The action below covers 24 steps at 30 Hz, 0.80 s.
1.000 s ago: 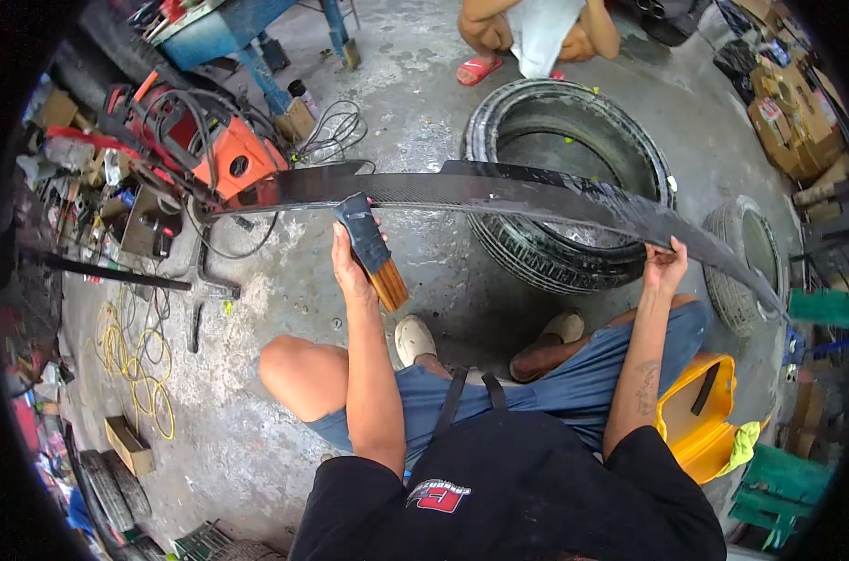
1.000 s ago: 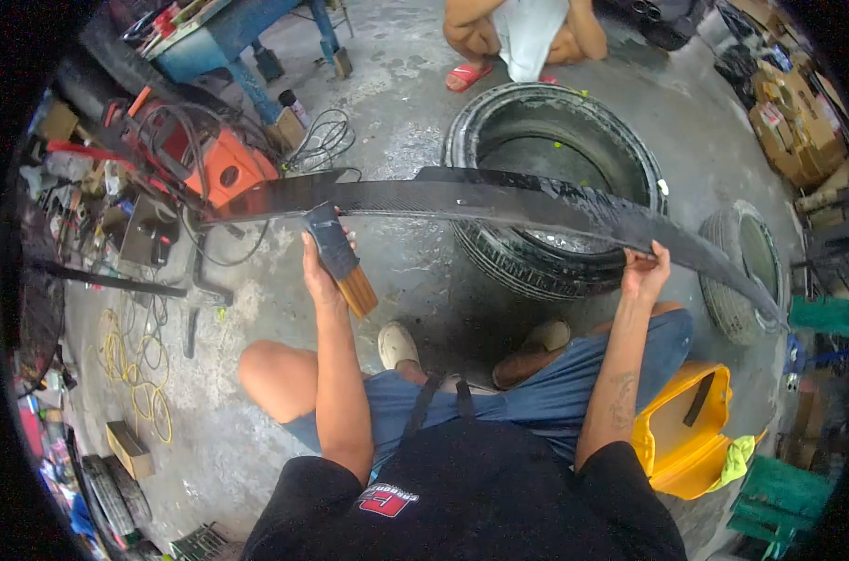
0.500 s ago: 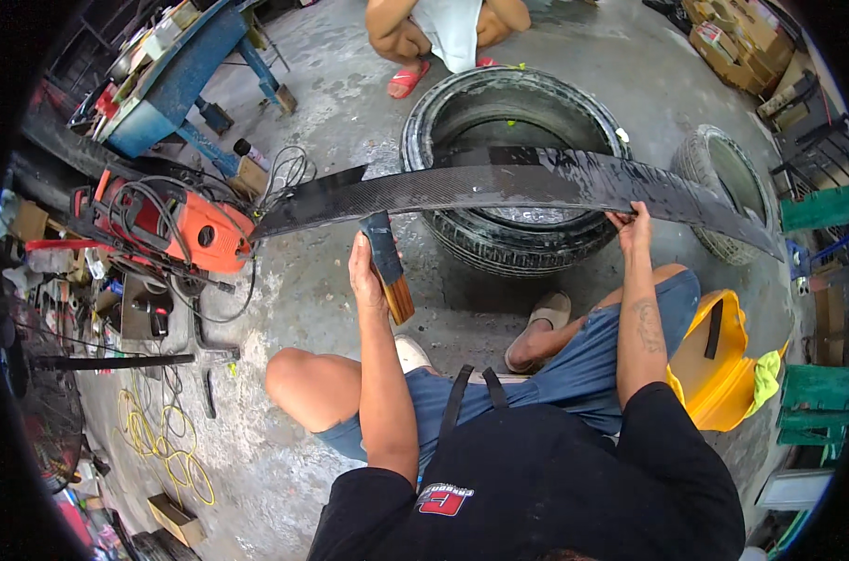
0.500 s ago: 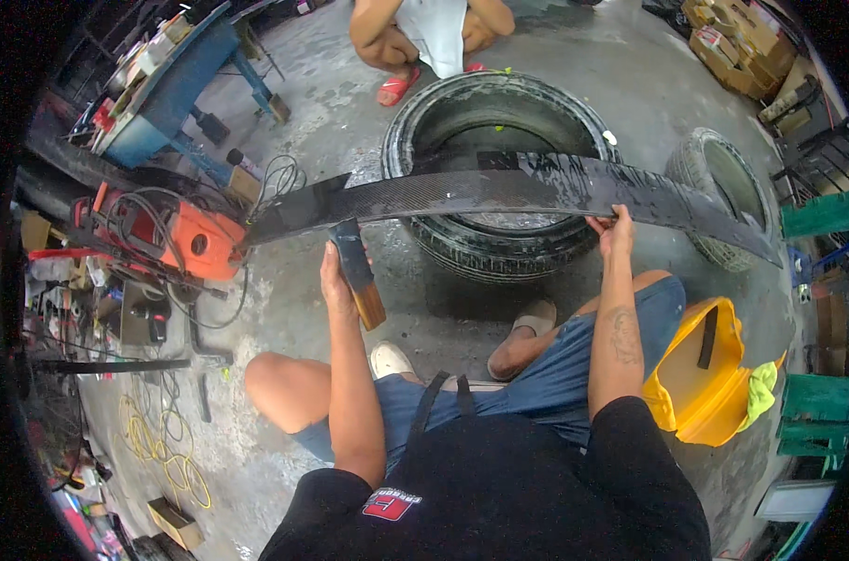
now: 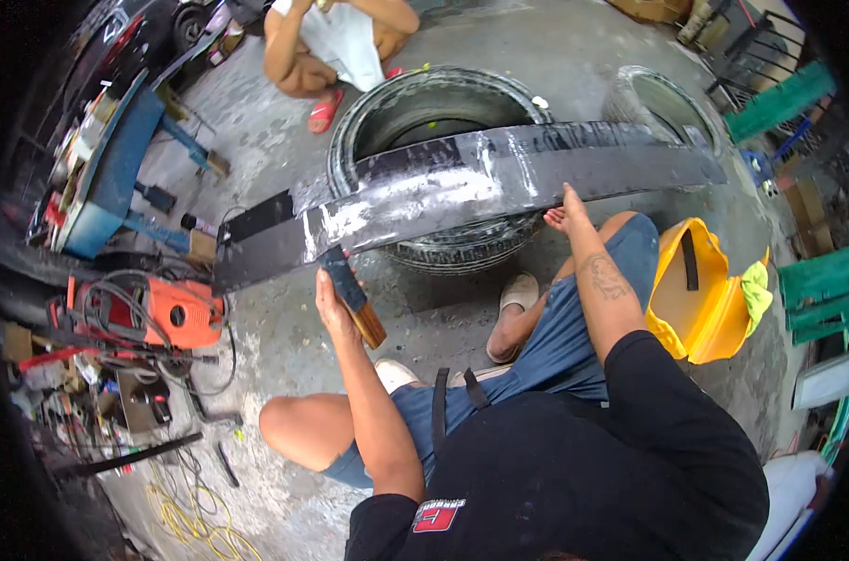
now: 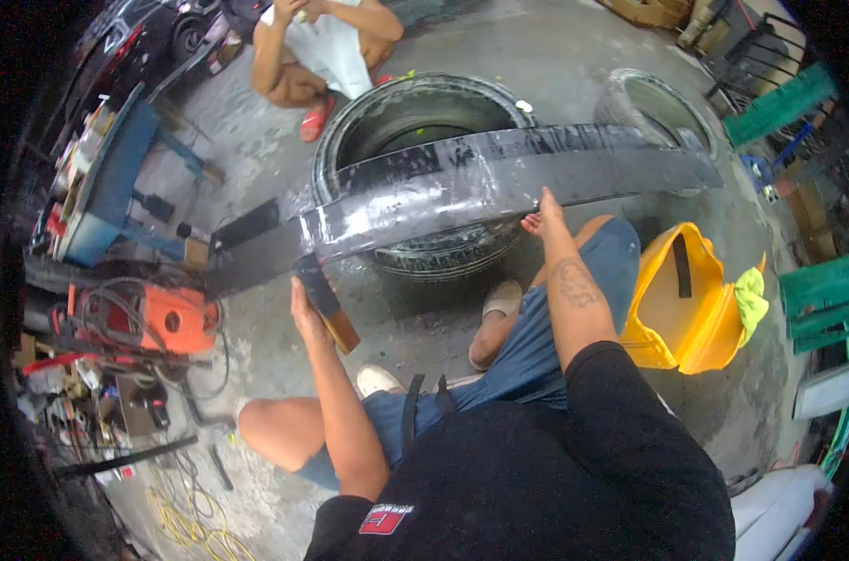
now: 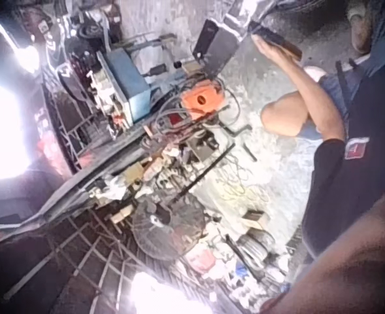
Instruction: The person sands and wipes a carbon fiber car spoiler. They use a sanding block to rub the surface of the spoiler and then wipe the area with a cloth to remove dust and debris.
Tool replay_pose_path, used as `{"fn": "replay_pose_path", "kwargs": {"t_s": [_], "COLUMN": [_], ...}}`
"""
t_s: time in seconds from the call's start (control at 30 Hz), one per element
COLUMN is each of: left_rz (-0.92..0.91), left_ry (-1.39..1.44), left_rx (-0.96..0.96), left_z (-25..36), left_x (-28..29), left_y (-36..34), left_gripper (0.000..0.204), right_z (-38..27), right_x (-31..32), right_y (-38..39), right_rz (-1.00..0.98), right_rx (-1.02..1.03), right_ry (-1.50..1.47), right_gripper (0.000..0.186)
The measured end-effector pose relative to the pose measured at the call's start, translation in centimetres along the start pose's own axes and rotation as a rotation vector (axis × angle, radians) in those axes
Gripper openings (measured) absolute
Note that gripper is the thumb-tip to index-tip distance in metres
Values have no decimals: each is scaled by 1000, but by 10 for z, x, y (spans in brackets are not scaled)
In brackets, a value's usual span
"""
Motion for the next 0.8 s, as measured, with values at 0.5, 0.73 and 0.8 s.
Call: {"fn": "replay_pose_path", "kwargs": {"t_s": [0.5,0.73,0.8], "left_rz": [-10,-14,9], "left_ry": [-87,-159,-158], "left_rx": [23,51,38], "left_z": [-46,-53,-49], "left_x": [-16,-46,-34], "left_y": [-17,-22,-22], "left_gripper": [46,45,46], "right_z": [-123,-8,28], "right_x": [164,85,26], "right_y": [299,442,488], "right_rz": [-36,-1512,-2039], "right_rx": [1188,864,551], "right_ry": [348,552,469], "right_gripper": [35,39,48]}}
Point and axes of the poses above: each hand's wrist, its own y-axis away from the middle knuckle, its own x-axis out of the back of the hand, z = x × y, the point moved 6 cm from there along -y, towards the middle knuckle, and after that the axes turned 3 degrees about -x, right-handed, at the moved point
